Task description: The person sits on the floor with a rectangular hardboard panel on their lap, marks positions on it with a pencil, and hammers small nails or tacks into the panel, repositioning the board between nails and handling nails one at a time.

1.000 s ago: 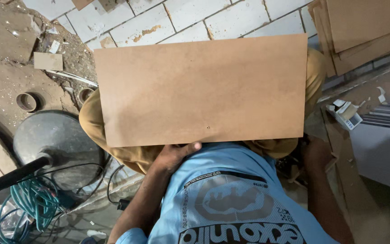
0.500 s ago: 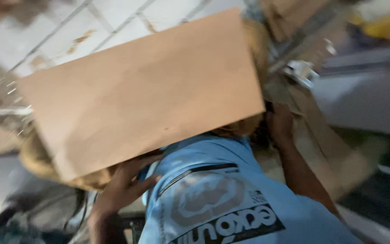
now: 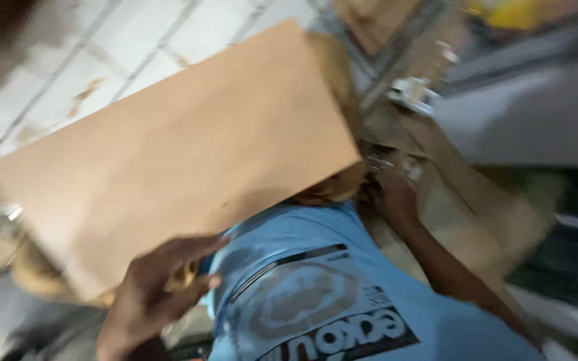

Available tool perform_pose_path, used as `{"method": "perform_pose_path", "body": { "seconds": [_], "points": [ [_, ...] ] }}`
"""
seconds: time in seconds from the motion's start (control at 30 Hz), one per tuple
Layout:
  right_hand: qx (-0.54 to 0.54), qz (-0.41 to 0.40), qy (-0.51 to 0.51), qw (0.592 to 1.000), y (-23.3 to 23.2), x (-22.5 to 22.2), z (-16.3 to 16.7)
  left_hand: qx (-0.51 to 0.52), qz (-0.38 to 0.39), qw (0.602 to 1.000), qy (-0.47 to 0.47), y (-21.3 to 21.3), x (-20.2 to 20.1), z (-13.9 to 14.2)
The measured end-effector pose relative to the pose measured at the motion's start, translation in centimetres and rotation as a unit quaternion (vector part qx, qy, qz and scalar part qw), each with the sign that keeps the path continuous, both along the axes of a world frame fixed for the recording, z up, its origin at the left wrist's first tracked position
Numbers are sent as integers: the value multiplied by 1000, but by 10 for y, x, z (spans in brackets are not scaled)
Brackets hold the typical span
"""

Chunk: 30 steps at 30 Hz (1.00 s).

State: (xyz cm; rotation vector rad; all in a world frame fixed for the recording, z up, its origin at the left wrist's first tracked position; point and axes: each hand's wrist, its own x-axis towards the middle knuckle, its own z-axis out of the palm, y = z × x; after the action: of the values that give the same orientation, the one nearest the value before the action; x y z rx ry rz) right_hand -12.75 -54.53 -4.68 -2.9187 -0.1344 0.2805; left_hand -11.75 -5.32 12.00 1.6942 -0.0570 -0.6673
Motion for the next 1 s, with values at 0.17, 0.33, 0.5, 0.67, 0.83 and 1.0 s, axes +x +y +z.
{"method": "perform_pose_path", "body": {
  "seconds": [0.17, 0.33, 0.5, 0.67, 0.83, 1.0],
  "points": [
    [176, -201, 237, 934, -14, -21, -32, 72, 168, 973, -140, -15, 19, 12],
    [61, 50, 45, 996, -41, -29, -79, 76, 207, 964, -147, -24, 33, 7],
    [0, -19, 111, 994, -40, -29, -93, 40, 196, 971, -128, -31, 37, -13],
    [354, -237, 102, 899, -31, -29, -90, 42, 235, 964, -118, -27, 32, -31],
    [320, -199, 101, 921, -30, -26, -84, 38, 252, 959, -122, -25, 32, -34],
    [-18, 27, 116, 993, -35, -25, -52, 68, 244, 960, -123, -23, 30, -30]
  ]
}}
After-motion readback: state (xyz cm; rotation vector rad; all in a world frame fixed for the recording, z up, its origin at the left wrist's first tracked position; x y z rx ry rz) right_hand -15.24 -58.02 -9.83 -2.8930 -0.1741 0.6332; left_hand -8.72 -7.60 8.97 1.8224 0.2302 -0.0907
